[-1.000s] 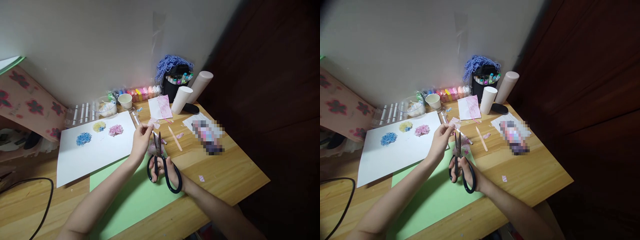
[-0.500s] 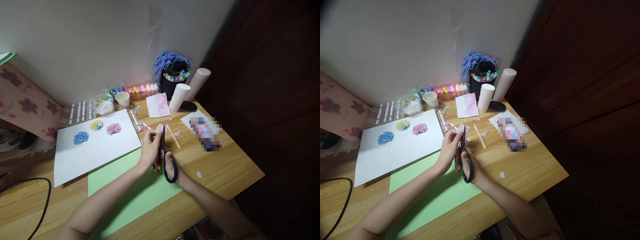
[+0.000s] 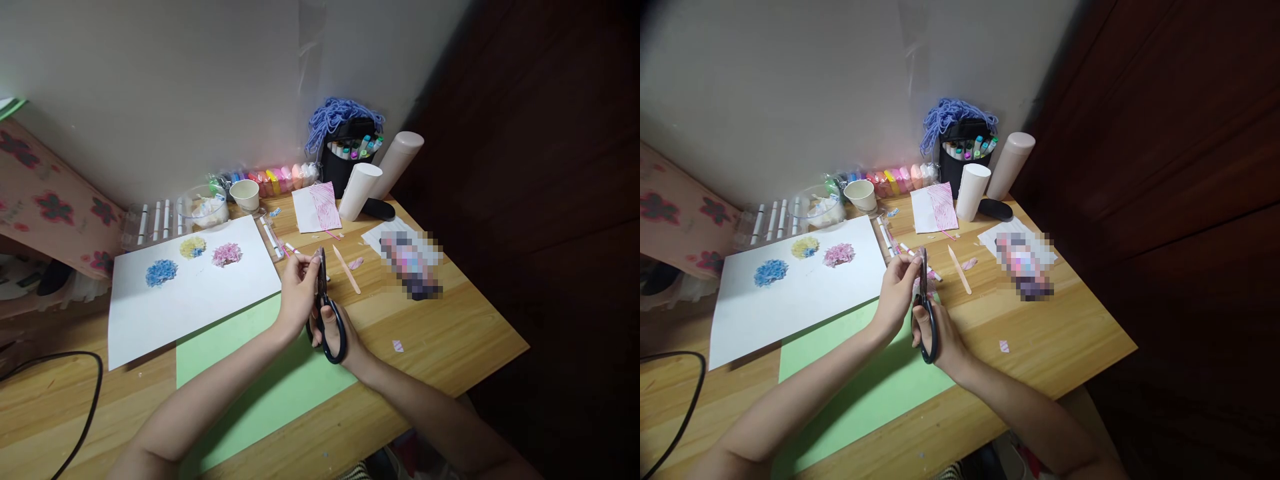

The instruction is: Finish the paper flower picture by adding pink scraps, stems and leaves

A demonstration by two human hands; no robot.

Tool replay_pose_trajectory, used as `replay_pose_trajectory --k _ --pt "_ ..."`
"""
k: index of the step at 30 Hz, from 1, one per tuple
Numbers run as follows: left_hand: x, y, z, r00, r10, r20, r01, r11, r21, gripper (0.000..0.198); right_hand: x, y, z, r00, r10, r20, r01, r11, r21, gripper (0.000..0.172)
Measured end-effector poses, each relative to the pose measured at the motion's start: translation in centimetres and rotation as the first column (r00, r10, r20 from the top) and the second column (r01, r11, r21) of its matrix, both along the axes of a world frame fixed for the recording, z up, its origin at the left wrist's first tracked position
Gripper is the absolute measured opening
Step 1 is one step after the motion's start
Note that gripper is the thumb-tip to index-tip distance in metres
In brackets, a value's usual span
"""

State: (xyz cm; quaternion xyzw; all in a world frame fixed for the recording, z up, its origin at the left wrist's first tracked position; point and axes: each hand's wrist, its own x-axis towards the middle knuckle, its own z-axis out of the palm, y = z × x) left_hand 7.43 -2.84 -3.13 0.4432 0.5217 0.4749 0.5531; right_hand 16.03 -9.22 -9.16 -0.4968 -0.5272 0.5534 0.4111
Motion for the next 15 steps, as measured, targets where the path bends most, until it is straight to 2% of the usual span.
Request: replay_pose_trajectory --k 5,10,15 --pt "0.0 0.1 0.1 0.999 0.015 0.038 -0.016 0.999 0.03 0.017 -0.2 -0.2 -0.3 1.0 0.005 0.015 -0.005 0.999 -0.04 0.069" --pt "-0.2 0.2 -0.8 0.998 -0.062 0.024 0.062 0.998 -0.016 0.021 -0.2 0.1 0.0 0.999 -0.045 0.014 0.045 0.998 -0.054 0.069" --pt "-0.6 0.7 -1.1 0.995 -0.095 -0.013 0.095 0.995 0.012 0.025 0.0 0.2 0.1 0.999 -0.039 -0.034 0.036 0.997 -0.067 0.066"
